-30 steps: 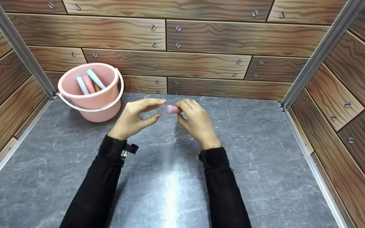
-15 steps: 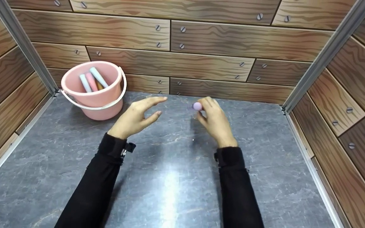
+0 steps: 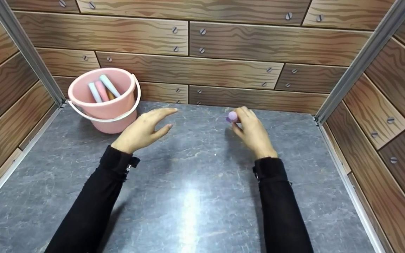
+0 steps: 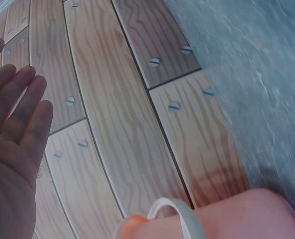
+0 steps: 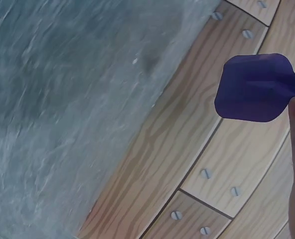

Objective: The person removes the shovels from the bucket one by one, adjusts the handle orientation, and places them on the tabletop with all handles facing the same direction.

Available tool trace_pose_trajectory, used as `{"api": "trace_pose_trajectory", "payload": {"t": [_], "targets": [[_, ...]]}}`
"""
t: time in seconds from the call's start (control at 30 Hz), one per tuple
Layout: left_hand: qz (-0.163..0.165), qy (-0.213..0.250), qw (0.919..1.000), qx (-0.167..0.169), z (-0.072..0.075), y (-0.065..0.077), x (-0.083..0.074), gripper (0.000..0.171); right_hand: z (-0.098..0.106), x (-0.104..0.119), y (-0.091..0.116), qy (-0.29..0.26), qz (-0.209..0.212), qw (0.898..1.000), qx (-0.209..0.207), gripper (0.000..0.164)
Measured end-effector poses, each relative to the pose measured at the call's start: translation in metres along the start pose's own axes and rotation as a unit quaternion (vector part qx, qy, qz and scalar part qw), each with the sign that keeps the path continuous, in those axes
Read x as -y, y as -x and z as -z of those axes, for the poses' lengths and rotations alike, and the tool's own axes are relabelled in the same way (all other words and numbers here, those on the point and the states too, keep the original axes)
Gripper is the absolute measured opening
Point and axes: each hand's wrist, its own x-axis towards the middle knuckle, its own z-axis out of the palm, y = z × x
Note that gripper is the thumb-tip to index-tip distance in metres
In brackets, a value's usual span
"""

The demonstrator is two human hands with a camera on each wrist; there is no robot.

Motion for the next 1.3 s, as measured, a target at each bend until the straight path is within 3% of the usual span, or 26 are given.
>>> {"api": "trace_pose_trajectory", "payload": {"t": [0.17,0.4,0.73,1.07,1.3], "targets": [[0.009,-0.011,0.9998,0.013,0.005,0.007,0.007,0.053,0.002,-0.009,0.0,-0.008,-0.037,0.999,0.019,0.026],[0.006,-0.023,0.9988,0.042,0.008,0.013,0.012,0.055,0.002,-0.024,0.003,-0.019,-0.072,0.997,0.01,0.023],[-0.051,-0.056,0.9935,0.085,0.0,0.014,0.011,0.058,0.001,-0.042,0.005,-0.017,-0.112,0.994,0.007,0.015],[-0.053,-0.068,0.9889,0.121,-0.01,0.018,0.01,0.059,0.002,-0.046,0.004,-0.029,-0.137,0.99,-0.001,0.011],[-0.058,-0.067,0.987,0.134,-0.014,0.019,0.009,0.059,0.008,-0.039,-0.002,-0.016,-0.162,0.986,-0.017,0.025]]}}
